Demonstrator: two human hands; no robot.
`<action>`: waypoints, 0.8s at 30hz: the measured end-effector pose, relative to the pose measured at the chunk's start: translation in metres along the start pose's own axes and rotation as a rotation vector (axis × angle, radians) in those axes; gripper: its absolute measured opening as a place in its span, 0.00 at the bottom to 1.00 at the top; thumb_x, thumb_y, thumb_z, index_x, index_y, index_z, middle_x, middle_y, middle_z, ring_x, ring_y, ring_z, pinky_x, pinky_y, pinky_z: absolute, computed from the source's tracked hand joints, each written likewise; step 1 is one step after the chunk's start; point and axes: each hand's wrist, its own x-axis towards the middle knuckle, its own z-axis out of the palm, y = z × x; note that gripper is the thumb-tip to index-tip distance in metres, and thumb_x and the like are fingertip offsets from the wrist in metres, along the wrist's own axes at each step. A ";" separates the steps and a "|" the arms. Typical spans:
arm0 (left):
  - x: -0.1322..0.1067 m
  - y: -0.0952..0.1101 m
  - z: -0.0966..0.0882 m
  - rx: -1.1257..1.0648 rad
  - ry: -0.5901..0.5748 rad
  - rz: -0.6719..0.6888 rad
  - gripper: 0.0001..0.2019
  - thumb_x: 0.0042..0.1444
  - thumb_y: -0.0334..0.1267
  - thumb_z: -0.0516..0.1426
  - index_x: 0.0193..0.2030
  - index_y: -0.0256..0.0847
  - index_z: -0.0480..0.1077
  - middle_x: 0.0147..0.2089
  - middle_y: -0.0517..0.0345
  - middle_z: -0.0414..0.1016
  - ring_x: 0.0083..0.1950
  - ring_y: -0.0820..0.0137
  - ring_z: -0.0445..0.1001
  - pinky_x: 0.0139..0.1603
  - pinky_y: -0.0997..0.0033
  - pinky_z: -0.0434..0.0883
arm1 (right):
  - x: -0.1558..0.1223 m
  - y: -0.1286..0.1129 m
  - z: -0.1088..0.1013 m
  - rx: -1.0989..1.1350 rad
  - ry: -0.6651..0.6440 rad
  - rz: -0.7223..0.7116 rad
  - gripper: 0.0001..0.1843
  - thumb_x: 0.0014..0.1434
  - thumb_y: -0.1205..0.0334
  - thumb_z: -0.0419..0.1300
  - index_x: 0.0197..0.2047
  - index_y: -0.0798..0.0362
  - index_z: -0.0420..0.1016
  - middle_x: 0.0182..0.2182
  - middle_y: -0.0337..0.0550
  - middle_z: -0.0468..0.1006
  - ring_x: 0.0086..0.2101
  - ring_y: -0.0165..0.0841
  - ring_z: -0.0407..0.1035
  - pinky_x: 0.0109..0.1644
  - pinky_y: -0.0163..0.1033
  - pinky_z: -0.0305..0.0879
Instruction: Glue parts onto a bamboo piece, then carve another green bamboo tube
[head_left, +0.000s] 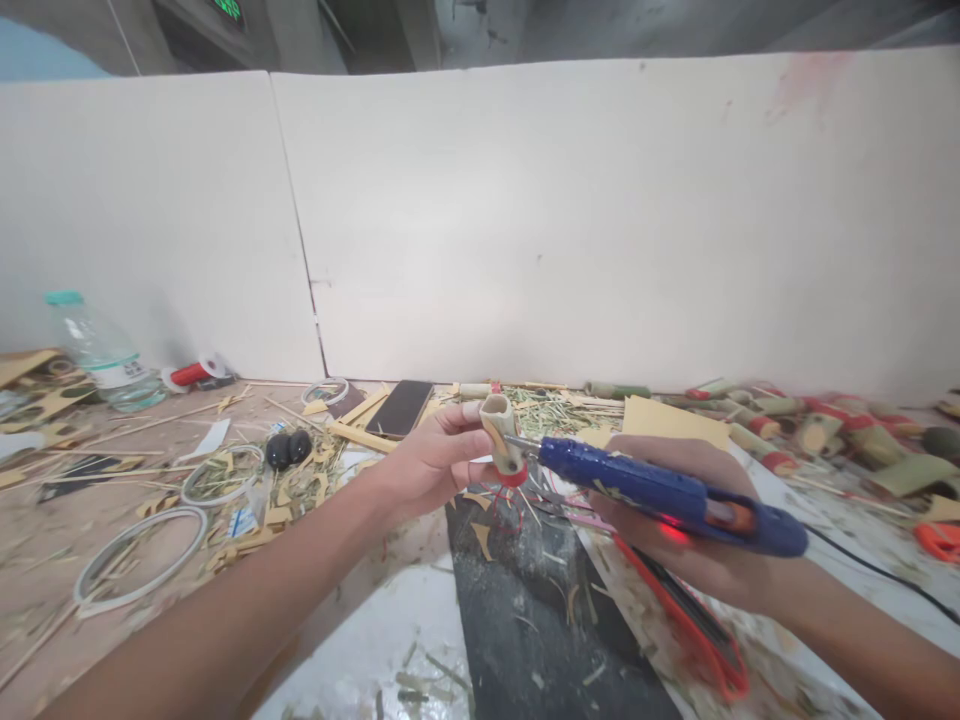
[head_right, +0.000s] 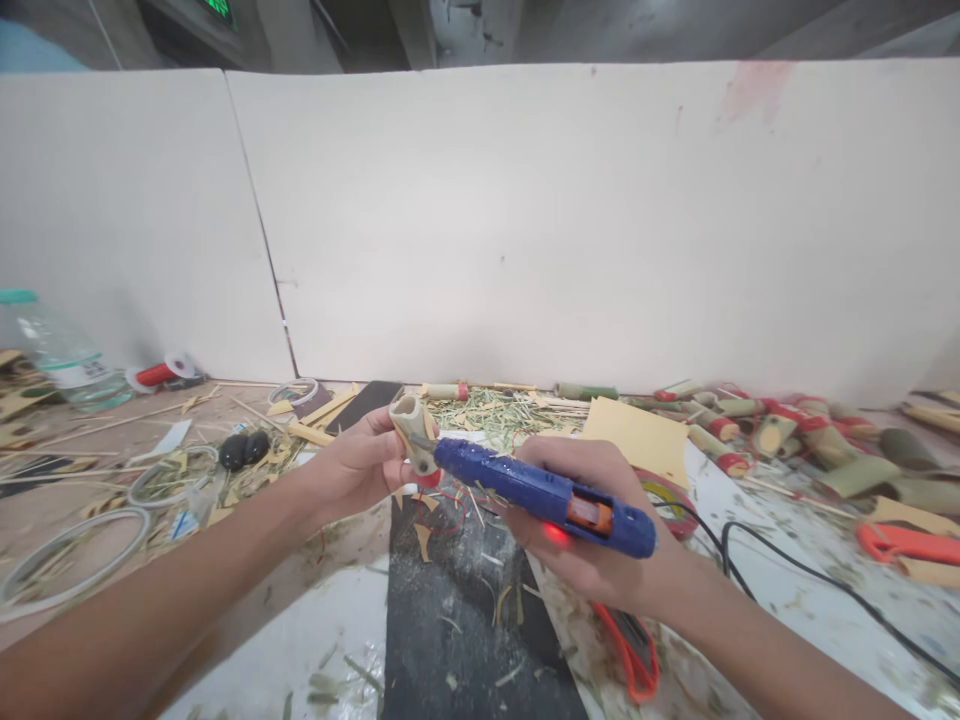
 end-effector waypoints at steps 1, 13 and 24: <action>0.000 0.000 0.000 0.003 0.007 0.001 0.13 0.43 0.38 0.68 0.36 0.37 0.76 0.33 0.55 0.76 0.33 0.72 0.73 0.36 0.70 0.73 | 0.000 0.000 0.000 0.003 -0.009 -0.015 0.06 0.54 0.63 0.60 0.26 0.51 0.68 0.19 0.34 0.67 0.20 0.28 0.59 0.23 0.34 0.58; -0.001 0.001 0.005 -0.002 0.010 0.044 0.12 0.41 0.35 0.68 0.34 0.37 0.76 0.31 0.57 0.77 0.32 0.72 0.75 0.38 0.69 0.73 | -0.001 -0.006 0.002 0.032 -0.028 -0.131 0.05 0.53 0.67 0.55 0.28 0.48 0.66 0.20 0.35 0.69 0.20 0.29 0.62 0.23 0.35 0.58; -0.003 0.003 0.016 0.042 -0.031 0.075 0.08 0.43 0.29 0.66 0.33 0.37 0.77 0.33 0.55 0.78 0.34 0.71 0.77 0.37 0.72 0.73 | -0.012 0.001 0.009 -0.158 0.096 -0.303 0.11 0.65 0.64 0.49 0.29 0.49 0.59 0.24 0.39 0.67 0.25 0.32 0.63 0.35 0.40 0.60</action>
